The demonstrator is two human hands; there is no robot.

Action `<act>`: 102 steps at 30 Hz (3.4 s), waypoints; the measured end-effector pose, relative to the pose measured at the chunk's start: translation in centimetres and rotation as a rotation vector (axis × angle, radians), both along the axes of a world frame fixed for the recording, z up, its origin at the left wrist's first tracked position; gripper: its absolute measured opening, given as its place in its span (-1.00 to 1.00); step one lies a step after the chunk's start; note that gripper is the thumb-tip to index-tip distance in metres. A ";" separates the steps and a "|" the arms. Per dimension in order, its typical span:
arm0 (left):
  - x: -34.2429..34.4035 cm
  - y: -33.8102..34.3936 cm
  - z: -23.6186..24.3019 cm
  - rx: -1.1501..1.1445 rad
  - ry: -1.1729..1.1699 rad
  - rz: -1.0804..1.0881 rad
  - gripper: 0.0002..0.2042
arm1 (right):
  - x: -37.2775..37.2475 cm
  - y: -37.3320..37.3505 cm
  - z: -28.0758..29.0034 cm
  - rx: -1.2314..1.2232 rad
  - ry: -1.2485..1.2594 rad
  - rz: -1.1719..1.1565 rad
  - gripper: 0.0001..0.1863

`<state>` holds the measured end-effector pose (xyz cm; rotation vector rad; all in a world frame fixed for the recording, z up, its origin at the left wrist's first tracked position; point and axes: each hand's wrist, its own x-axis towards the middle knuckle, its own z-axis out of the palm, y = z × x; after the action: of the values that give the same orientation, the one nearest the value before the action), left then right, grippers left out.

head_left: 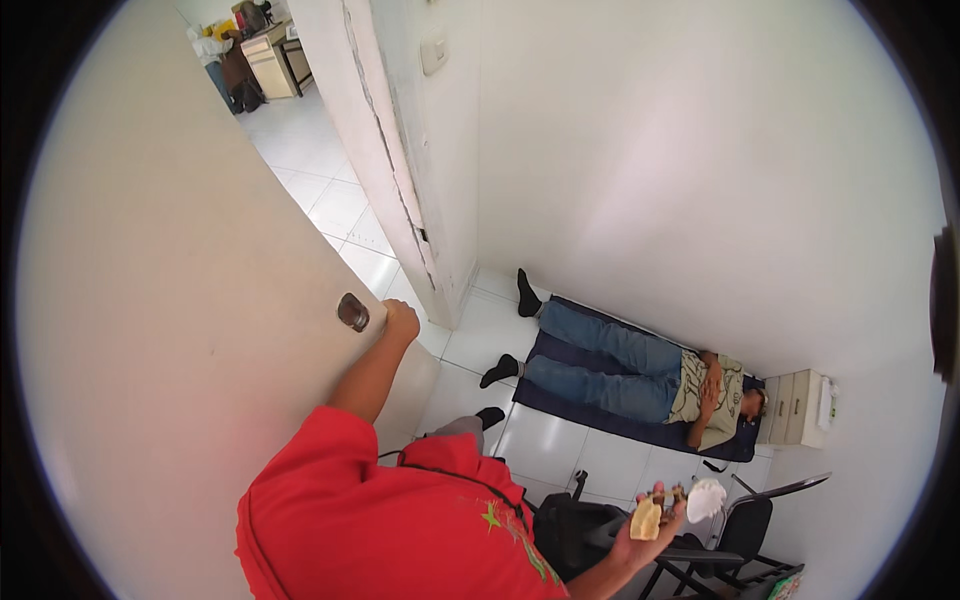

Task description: The person applies dental porcelain powder to a dental bridge using a brush, mixing it with liquid on a laboratory bench.

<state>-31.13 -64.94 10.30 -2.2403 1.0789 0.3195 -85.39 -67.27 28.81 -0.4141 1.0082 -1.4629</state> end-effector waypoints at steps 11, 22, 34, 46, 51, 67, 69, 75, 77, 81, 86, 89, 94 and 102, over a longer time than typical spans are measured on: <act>0.9 -1.2 0.2 -0.013 0.050 0.094 -0.73 | 6.6 -3.0 0.6 0.017 -0.116 0.215 -0.62; 2.0 -3.4 1.7 -0.013 0.057 0.085 -0.71 | 6.4 -2.6 1.4 0.047 -0.046 0.110 -0.58; 8.9 -6.9 -2.5 -0.032 0.080 -0.300 -0.86 | 5.0 -0.4 0.5 0.157 -0.075 0.034 -0.64; 7.9 -15.8 -8.1 0.209 0.409 -0.840 -0.53 | 2.8 4.6 0.4 0.108 -0.130 -0.125 -0.63; -18.6 -17.4 -6.6 -0.147 1.207 -0.648 -0.58 | 1.6 10.5 -0.5 0.127 -0.098 -0.441 -0.63; -67.5 -11.7 9.4 0.122 1.839 -0.763 -0.26 | -2.6 24.1 -5.2 0.064 -0.256 -1.231 -0.62; -68.9 -12.8 8.6 0.007 1.837 -0.833 -0.28 | -5.3 25.6 -6.9 0.060 -0.260 -1.276 -0.63; -69.7 -14.0 6.2 -0.189 1.691 -0.990 -0.41 | -15.8 31.1 -11.3 0.143 -0.244 -1.420 -0.64; -69.1 -13.1 7.7 -0.175 1.606 -1.008 -0.45 | -20.2 33.3 -13.2 0.120 -0.282 -1.436 -0.66; -68.4 -13.1 8.4 -0.230 1.515 -1.055 -0.48 | -29.6 35.3 -14.7 0.232 -0.219 -1.530 -0.73; -68.9 -11.0 10.5 -0.255 1.440 -0.864 -0.49 | -40.8 39.4 -18.9 0.289 -0.211 -1.554 -0.75; -68.7 -11.6 10.1 -0.200 1.423 -0.868 -0.49 | -46.3 40.7 -20.6 0.266 -0.227 -1.574 -0.72; -69.6 -10.1 12.1 -0.149 1.455 -0.777 -0.55 | -53.4 41.8 -23.3 0.253 -0.149 -1.582 -0.79; -69.8 -10.2 12.2 -0.146 1.421 -0.818 -0.61 | -58.7 41.7 -24.9 0.348 -0.010 -1.509 -0.87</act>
<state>-100.91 -75.10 22.49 -1.2139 2.5862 1.5647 -144.11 -25.61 3.87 0.8249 1.6333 -2.4658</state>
